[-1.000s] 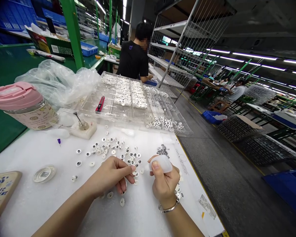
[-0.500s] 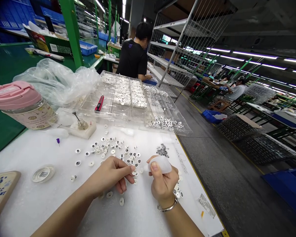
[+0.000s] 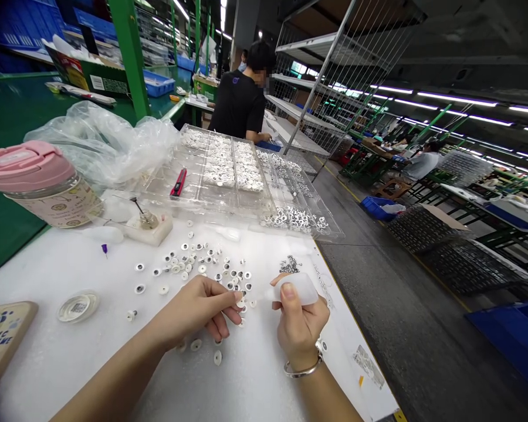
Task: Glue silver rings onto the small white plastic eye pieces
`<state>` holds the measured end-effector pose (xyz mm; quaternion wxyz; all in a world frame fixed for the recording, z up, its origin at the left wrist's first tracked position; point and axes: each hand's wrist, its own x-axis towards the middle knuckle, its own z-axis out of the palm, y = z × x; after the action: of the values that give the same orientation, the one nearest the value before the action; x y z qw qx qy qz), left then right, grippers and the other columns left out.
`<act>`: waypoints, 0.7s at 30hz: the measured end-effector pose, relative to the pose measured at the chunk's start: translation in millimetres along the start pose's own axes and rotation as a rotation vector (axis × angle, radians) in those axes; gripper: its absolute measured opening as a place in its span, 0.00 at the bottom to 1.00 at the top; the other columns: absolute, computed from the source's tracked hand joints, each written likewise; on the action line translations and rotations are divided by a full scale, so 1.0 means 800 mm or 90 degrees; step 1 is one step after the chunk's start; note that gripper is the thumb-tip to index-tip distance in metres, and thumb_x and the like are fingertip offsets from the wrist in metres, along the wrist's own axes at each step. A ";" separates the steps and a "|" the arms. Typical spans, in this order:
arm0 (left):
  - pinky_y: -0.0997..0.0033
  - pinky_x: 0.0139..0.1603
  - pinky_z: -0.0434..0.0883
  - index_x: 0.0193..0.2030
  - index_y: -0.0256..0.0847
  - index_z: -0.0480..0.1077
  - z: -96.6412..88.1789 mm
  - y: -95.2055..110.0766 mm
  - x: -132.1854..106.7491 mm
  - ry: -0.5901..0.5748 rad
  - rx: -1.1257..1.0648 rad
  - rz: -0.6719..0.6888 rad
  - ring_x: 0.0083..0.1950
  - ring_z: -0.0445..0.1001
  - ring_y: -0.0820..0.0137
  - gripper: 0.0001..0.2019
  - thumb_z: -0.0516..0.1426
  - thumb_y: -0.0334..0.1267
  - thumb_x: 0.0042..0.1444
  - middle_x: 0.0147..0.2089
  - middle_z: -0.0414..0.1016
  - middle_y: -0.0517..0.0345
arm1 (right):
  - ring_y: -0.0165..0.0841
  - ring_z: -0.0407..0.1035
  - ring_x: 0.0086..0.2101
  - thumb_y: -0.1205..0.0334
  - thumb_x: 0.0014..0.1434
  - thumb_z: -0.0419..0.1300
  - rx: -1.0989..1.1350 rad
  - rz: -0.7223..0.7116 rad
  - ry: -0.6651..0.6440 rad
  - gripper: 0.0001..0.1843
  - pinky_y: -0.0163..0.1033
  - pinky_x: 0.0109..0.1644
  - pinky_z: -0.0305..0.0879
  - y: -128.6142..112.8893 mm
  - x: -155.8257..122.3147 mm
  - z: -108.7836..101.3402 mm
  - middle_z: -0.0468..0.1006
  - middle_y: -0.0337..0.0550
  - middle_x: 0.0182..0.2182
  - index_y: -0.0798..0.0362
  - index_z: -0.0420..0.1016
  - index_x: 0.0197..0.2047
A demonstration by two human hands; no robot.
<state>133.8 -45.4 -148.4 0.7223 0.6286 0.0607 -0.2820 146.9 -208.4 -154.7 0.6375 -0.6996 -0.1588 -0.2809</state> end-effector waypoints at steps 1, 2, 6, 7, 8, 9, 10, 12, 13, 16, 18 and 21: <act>0.76 0.20 0.69 0.27 0.28 0.71 0.000 -0.001 0.000 -0.001 0.001 0.001 0.21 0.70 0.71 0.19 0.56 0.48 0.49 0.25 0.73 0.49 | 0.22 0.59 0.16 0.65 0.57 0.53 0.005 -0.004 -0.002 0.13 0.29 0.15 0.52 0.000 0.000 0.000 0.70 0.42 0.22 0.60 0.70 0.24; 0.77 0.20 0.69 0.27 0.28 0.71 0.000 -0.001 0.000 -0.003 0.003 0.002 0.21 0.70 0.71 0.19 0.56 0.48 0.49 0.26 0.73 0.49 | 0.22 0.59 0.16 0.65 0.56 0.53 0.010 -0.010 -0.003 0.12 0.29 0.15 0.52 0.001 0.000 0.001 0.70 0.42 0.22 0.60 0.70 0.24; 0.77 0.20 0.69 0.27 0.28 0.71 0.001 -0.002 0.000 -0.012 0.007 0.009 0.21 0.70 0.71 0.20 0.56 0.49 0.49 0.28 0.73 0.48 | 0.23 0.60 0.16 0.66 0.56 0.53 0.004 -0.016 -0.012 0.11 0.29 0.14 0.53 0.003 -0.001 0.002 0.71 0.42 0.22 0.59 0.71 0.24; 0.77 0.20 0.69 0.27 0.28 0.71 0.001 -0.003 0.000 -0.012 0.010 0.009 0.21 0.70 0.71 0.20 0.56 0.49 0.49 0.28 0.74 0.48 | 0.23 0.60 0.16 0.66 0.56 0.53 -0.004 -0.018 -0.013 0.11 0.29 0.14 0.53 0.002 -0.002 0.002 0.71 0.42 0.22 0.59 0.71 0.24; 0.77 0.20 0.69 0.28 0.28 0.71 0.001 -0.003 0.000 -0.012 0.012 0.008 0.22 0.71 0.71 0.20 0.56 0.49 0.49 0.28 0.74 0.48 | 0.23 0.60 0.16 0.66 0.56 0.53 -0.012 -0.022 -0.016 0.11 0.30 0.14 0.53 0.002 -0.002 0.001 0.71 0.42 0.22 0.59 0.71 0.24; 0.77 0.20 0.69 0.28 0.28 0.71 0.001 -0.003 0.000 -0.010 0.015 0.008 0.22 0.71 0.71 0.20 0.56 0.49 0.49 0.28 0.74 0.48 | 0.23 0.60 0.16 0.66 0.56 0.54 -0.021 -0.026 -0.021 0.11 0.30 0.15 0.54 0.002 -0.003 0.000 0.71 0.42 0.22 0.60 0.71 0.24; 0.77 0.20 0.69 0.28 0.27 0.71 0.001 -0.003 0.000 -0.008 0.017 0.007 0.22 0.71 0.71 0.20 0.56 0.48 0.49 0.28 0.73 0.48 | 0.23 0.60 0.17 0.67 0.56 0.54 -0.029 -0.029 -0.028 0.11 0.30 0.16 0.54 0.003 -0.003 -0.001 0.71 0.42 0.23 0.59 0.71 0.24; 0.76 0.20 0.69 0.27 0.28 0.71 0.001 -0.003 0.000 -0.002 0.021 0.009 0.22 0.71 0.71 0.20 0.56 0.49 0.49 0.28 0.73 0.47 | 0.23 0.60 0.17 0.67 0.55 0.54 -0.042 -0.032 -0.041 0.10 0.31 0.17 0.54 0.005 -0.005 -0.003 0.71 0.42 0.23 0.59 0.71 0.24; 0.76 0.20 0.69 0.26 0.28 0.71 0.001 -0.004 0.000 0.001 0.024 0.011 0.22 0.70 0.71 0.20 0.56 0.49 0.49 0.28 0.73 0.48 | 0.23 0.60 0.17 0.67 0.55 0.54 -0.043 -0.031 -0.046 0.10 0.31 0.17 0.54 0.007 -0.005 -0.004 0.71 0.42 0.23 0.59 0.70 0.24; 0.76 0.21 0.69 0.25 0.28 0.71 0.001 -0.004 0.000 0.009 0.040 0.022 0.22 0.70 0.71 0.20 0.55 0.48 0.49 0.27 0.73 0.48 | 0.25 0.61 0.18 0.66 0.55 0.54 -0.038 -0.019 -0.042 0.11 0.31 0.18 0.54 0.013 -0.007 -0.005 0.70 0.43 0.21 0.60 0.70 0.24; 0.76 0.21 0.70 0.25 0.28 0.71 0.001 -0.004 -0.001 0.013 0.054 0.025 0.22 0.70 0.70 0.20 0.55 0.48 0.49 0.25 0.72 0.49 | 0.26 0.61 0.19 0.64 0.55 0.54 -0.029 -0.007 -0.028 0.11 0.31 0.17 0.54 0.015 -0.008 -0.004 0.70 0.43 0.21 0.60 0.70 0.24; 0.76 0.21 0.69 0.25 0.29 0.71 0.001 -0.003 -0.004 0.020 0.065 0.030 0.22 0.70 0.71 0.20 0.54 0.48 0.50 0.23 0.72 0.49 | 0.26 0.61 0.18 0.63 0.54 0.55 -0.013 0.006 -0.018 0.12 0.31 0.16 0.55 0.012 -0.007 0.000 0.70 0.44 0.21 0.60 0.70 0.24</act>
<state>130.0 -45.6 -148.9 0.6946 0.6703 0.0431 -0.2578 148.1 -209.0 -166.2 0.6292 -0.7109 -0.1617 -0.2695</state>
